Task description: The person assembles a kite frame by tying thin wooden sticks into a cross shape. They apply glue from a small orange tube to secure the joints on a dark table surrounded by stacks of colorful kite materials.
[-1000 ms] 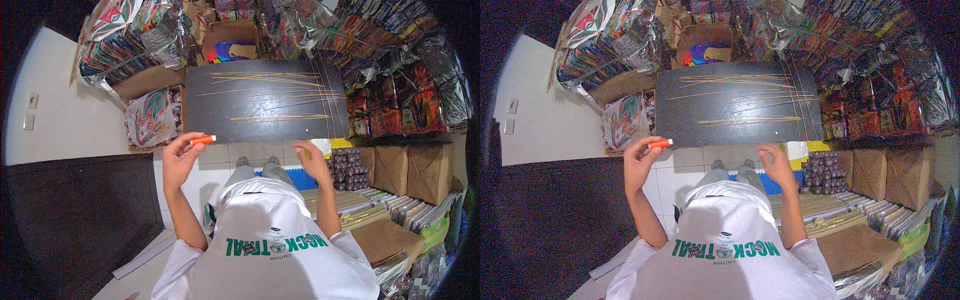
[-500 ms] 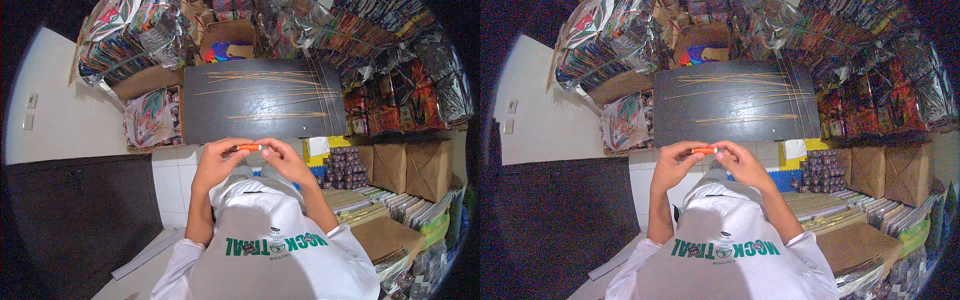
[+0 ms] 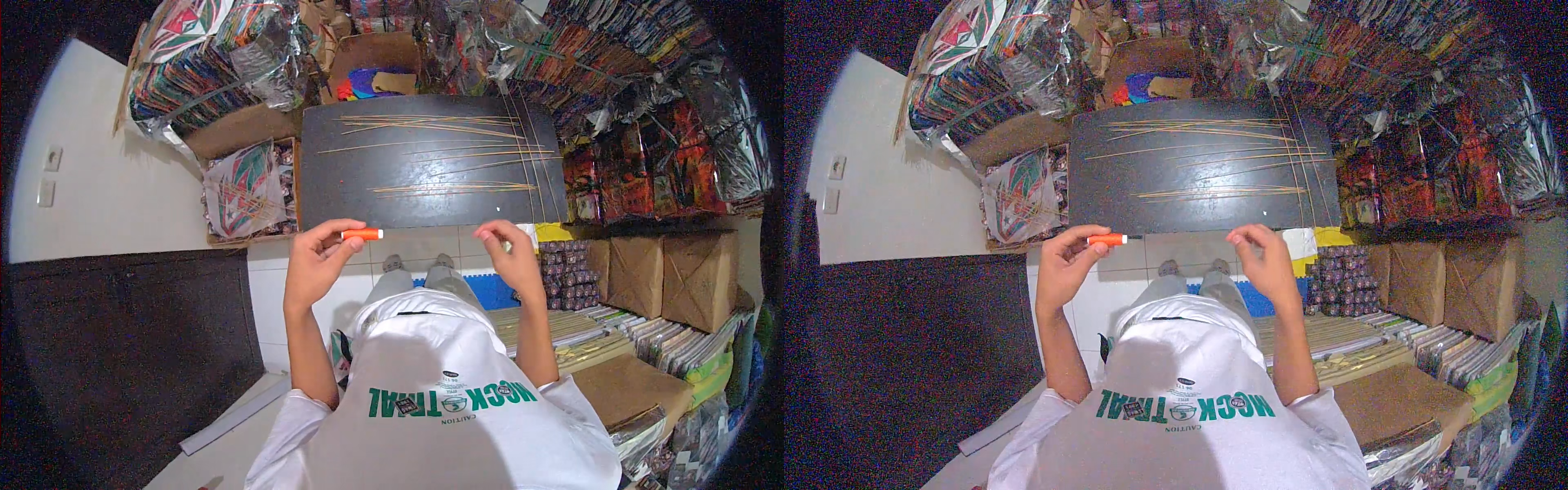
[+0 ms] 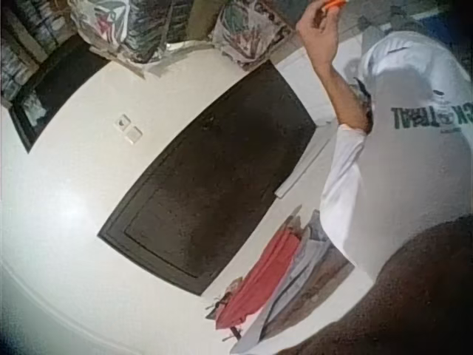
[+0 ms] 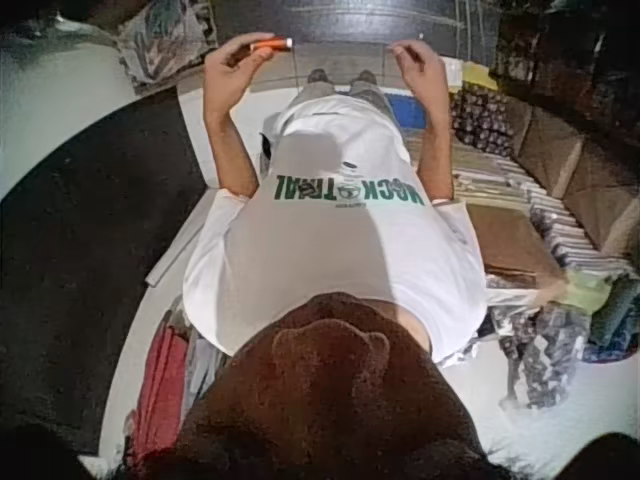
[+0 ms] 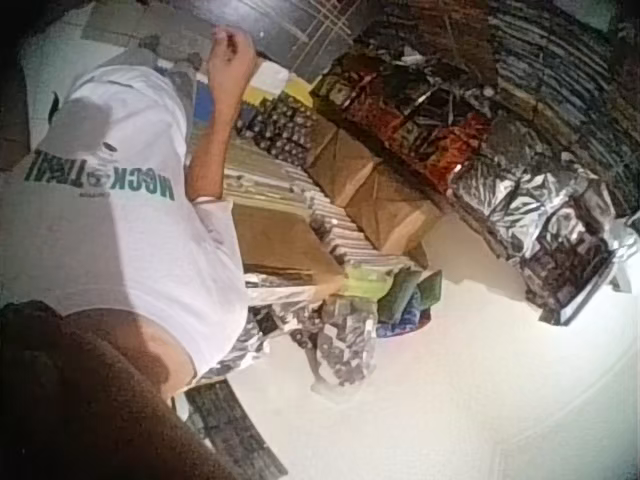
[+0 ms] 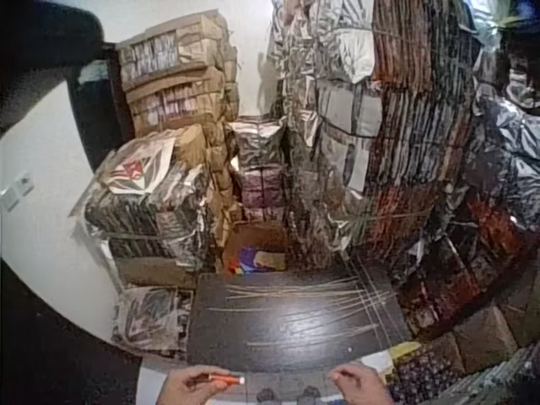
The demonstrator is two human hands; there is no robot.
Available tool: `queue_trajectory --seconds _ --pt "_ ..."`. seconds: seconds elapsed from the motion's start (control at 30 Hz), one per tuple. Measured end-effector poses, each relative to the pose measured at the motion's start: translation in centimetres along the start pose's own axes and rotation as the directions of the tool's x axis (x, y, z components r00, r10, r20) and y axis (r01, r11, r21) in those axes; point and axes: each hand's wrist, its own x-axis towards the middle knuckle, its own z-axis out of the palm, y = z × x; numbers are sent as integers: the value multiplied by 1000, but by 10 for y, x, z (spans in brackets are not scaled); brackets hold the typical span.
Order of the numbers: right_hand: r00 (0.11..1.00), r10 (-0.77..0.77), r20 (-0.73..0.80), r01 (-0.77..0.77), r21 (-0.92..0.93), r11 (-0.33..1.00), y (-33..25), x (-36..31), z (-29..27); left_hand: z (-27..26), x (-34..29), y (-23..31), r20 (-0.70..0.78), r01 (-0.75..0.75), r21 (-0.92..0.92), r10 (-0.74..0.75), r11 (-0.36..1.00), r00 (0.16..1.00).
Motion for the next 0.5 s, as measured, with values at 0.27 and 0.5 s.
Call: queue_trajectory --seconds 0.27,0.5 --pt "983 -114 146 59 334 941 -49 4 41 49 7 -1 220 4 -115 22 993 975" --pt "976 -68 207 -35 458 888 -61 7 61 57 9 1 249 -55 -68 70 996 966"
